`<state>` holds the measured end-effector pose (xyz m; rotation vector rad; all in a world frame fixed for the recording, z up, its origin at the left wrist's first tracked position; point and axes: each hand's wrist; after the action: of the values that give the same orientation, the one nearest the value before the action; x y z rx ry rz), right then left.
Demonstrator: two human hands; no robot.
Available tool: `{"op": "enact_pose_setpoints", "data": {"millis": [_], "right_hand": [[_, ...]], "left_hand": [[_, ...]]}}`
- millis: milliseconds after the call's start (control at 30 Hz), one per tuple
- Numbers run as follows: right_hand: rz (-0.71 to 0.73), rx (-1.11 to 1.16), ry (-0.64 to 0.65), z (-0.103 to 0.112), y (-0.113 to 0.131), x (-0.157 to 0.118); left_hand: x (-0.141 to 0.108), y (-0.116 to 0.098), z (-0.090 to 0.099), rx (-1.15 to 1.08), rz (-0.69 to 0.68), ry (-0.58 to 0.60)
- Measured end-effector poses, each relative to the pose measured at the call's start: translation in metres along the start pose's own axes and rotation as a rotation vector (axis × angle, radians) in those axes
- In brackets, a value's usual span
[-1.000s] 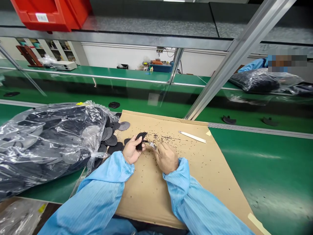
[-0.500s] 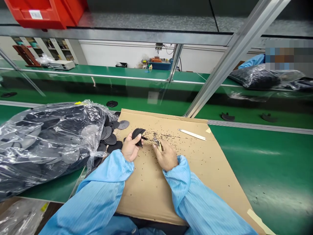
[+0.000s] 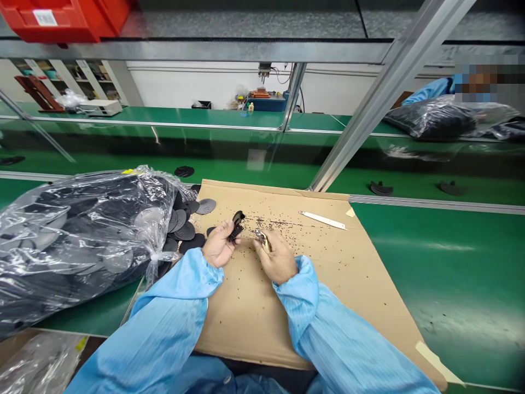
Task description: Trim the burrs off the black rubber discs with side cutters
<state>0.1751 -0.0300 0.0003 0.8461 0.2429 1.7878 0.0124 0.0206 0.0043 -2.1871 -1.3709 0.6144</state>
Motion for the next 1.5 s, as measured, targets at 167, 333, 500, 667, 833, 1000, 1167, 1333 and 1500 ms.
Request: {"op": "enact_pose_setpoints", "data": {"millis": [167, 333, 500, 667, 833, 1000, 1167, 1333, 1500], "right_hand": [[0.013, 0.006, 0.020, 0.000, 0.001, 0.000], [0.033, 0.029, 0.102, 0.000, 0.003, 0.000], [0.030, 0.112, 0.216, 0.002, 0.007, -0.001], [0.011, 0.135, 0.241, 0.004, 0.009, -0.001], [-0.001, 0.103, 0.296, 0.005, 0.010, -0.001], [-0.029, 0.131, 0.352, 0.006, 0.019, -0.003], [-0.073, 0.129, 0.378, 0.007, 0.027, -0.004], [-0.059, 0.138, 0.379, 0.006, 0.027, -0.005], [-0.060, 0.152, 0.400, 0.006, 0.028, -0.006]], "left_hand": [[-0.002, -0.002, -0.002, -0.042, 0.053, 0.011], [-0.006, -0.008, -0.007, -0.003, 0.107, -0.007], [-0.007, -0.007, -0.005, -0.018, 0.111, 0.080], [-0.004, -0.005, -0.001, -0.047, 0.023, 0.065], [-0.004, -0.011, 0.002, -0.079, 0.044, 0.114], [-0.006, -0.015, 0.001, -0.077, 0.040, 0.091], [-0.006, -0.012, 0.002, -0.084, 0.016, 0.139], [-0.007, -0.009, 0.006, -0.077, -0.017, 0.191], [-0.008, -0.009, 0.003, -0.093, -0.033, 0.205]]}}
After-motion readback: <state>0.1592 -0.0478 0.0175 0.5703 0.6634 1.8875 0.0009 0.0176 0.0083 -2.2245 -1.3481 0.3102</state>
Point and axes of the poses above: each hand's wrist, its own x-axis towards the middle knuckle, its own z-axis out of the back of the hand, y = z × x, and after that the axes turned 9 degrees about y, right-handed
